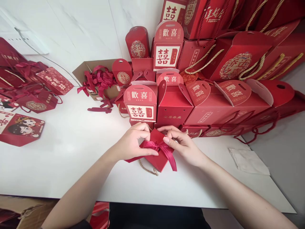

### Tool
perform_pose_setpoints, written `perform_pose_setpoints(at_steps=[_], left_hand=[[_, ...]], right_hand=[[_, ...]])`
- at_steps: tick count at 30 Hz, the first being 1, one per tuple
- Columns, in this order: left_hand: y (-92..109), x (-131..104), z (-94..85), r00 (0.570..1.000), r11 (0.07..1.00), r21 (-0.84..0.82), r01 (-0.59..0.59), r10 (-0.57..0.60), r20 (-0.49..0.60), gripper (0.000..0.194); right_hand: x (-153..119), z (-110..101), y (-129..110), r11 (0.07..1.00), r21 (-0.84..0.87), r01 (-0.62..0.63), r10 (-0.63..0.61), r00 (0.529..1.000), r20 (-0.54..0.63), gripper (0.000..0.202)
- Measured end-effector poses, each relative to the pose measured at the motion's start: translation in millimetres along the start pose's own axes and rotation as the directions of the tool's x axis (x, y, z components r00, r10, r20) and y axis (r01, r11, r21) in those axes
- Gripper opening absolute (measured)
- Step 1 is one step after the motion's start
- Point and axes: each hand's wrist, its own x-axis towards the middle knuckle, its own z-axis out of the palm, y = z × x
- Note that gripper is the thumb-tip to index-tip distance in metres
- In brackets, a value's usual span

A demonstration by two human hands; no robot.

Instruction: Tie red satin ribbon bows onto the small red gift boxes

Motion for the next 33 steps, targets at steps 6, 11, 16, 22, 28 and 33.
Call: perform_pose_setpoints(at_steps=[6, 11, 16, 22, 28, 33], left_hand=[[-2, 3, -2.3, 0.995, 0.996, -0.051, 0.079, -0.076, 0.067, 0.051], [-5, 2, -3.3, 0.995, 0.993, -0.076, 0.089, -0.085, 0.060, 0.051], [-11, 0, -8.3, 0.996, 0.984, -0.169, 0.054, -0.041, 0.077, 0.041], [-24, -2, -9.4, 0.969, 0.921, -0.354, 0.161, -0.080, 0.233, 0.037], [-33, -1, -6.2, 0.964, 0.892, -0.408, 0.197, -0.102, 0.244, 0.042], [-30, 3, -5.4, 0.977, 0.894, -0.405, 0.191, -0.133, 0.168, 0.043]], right_hand=[[2, 0, 6, 0.998, 0.056, -0.030, 0.031, 1.000, -0.003, 0.036], [4, -1, 9, 0.996, 0.082, -0.045, 0.044, 0.999, 0.011, 0.037], [-6, -10, -7, 0.977, -0.215, 0.000, -0.030, 0.990, -0.136, 0.028], [-21, -28, -25, 0.851, -0.408, -0.331, 0.392, 0.917, 0.073, 0.057], [-14, -30, -14, 0.882, -0.129, -0.454, 0.463, 0.779, 0.424, 0.047], [-12, -31, -13, 0.917, -0.034, -0.398, 0.370, 0.814, 0.449, 0.045]])
